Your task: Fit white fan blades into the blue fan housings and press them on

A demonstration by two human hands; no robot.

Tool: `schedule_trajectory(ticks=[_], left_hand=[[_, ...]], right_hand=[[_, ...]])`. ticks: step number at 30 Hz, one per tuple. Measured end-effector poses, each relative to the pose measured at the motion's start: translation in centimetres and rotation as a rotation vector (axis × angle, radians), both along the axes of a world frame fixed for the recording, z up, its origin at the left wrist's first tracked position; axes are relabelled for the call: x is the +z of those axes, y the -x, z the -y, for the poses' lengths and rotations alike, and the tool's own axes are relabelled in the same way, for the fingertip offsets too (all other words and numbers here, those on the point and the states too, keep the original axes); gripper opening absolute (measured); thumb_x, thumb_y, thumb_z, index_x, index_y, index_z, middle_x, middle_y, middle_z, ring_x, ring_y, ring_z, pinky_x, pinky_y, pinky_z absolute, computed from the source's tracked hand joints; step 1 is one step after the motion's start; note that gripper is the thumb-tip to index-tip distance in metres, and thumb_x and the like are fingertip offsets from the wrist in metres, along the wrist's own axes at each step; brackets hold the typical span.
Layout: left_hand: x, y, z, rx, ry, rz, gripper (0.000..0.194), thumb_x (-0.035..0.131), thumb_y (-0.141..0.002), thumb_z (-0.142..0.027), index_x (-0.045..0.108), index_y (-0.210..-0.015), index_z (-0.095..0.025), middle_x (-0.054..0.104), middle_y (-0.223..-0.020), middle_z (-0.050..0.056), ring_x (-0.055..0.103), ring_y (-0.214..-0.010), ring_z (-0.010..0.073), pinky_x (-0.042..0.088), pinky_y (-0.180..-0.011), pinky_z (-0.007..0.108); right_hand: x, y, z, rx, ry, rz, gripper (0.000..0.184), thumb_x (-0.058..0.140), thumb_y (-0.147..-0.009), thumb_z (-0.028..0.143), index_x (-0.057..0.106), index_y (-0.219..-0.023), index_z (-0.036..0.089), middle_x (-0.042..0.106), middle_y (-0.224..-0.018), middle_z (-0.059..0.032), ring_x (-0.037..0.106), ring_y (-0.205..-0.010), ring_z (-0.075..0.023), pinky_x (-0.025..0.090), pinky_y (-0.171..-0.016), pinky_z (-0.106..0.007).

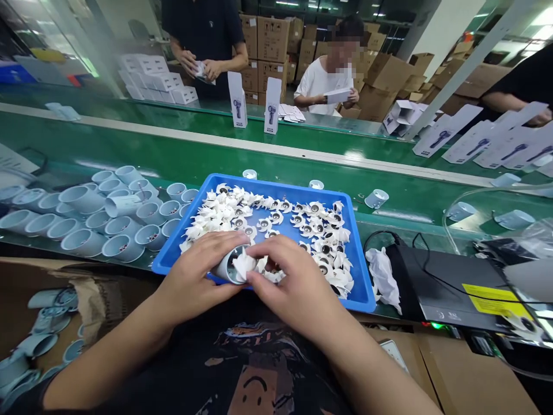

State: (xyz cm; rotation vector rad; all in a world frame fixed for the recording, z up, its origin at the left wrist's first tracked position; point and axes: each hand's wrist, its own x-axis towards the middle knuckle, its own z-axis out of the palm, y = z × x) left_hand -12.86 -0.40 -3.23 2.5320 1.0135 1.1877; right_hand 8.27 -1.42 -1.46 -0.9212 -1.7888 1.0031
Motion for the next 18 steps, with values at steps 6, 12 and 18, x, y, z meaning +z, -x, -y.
schedule_trajectory(ticks=[6,12,18], left_hand=[[-0.3,-1.4,1.0,0.042,-0.153,0.051,0.045,0.065,-0.086,-0.014,0.057,-0.13,-0.021,0.076,-0.116,0.008,0.071,-0.112,0.0223,0.055,-0.105,0.04],[-0.6,-1.2,0.6,0.078,-0.115,0.043,0.045,0.067,-0.089,-0.022,0.056,-0.132,-0.023,0.075,-0.12,0.008,0.071,-0.113,0.0226,0.053,-0.108,0.042],[0.6,1.6,-1.6,0.114,-0.062,-0.027,0.068,0.078,-0.083,-0.04,0.049,-0.143,-0.029,0.07,-0.131,0.008,0.069,-0.117,0.0257,0.048,-0.113,0.05]], right_hand=[[0.1,1.3,-0.1,-0.074,-0.253,0.197,0.027,0.073,-0.08,-0.001,0.07,-0.093,0.022,0.047,-0.091,0.0014,0.051,-0.083,-0.0109,0.041,-0.075,-0.022],[-0.6,0.0,-0.9,-0.034,-0.306,0.274,0.015,0.068,-0.097,0.02,0.072,-0.11,0.027,0.052,-0.114,-0.0054,0.058,-0.103,-0.0192,0.052,-0.09,-0.035],[2.0,-4.5,1.3,0.278,-0.359,0.257,0.031,0.042,-0.112,0.043,0.067,-0.111,0.024,0.047,-0.14,-0.0083,0.054,-0.127,-0.0191,0.059,-0.095,-0.027]])
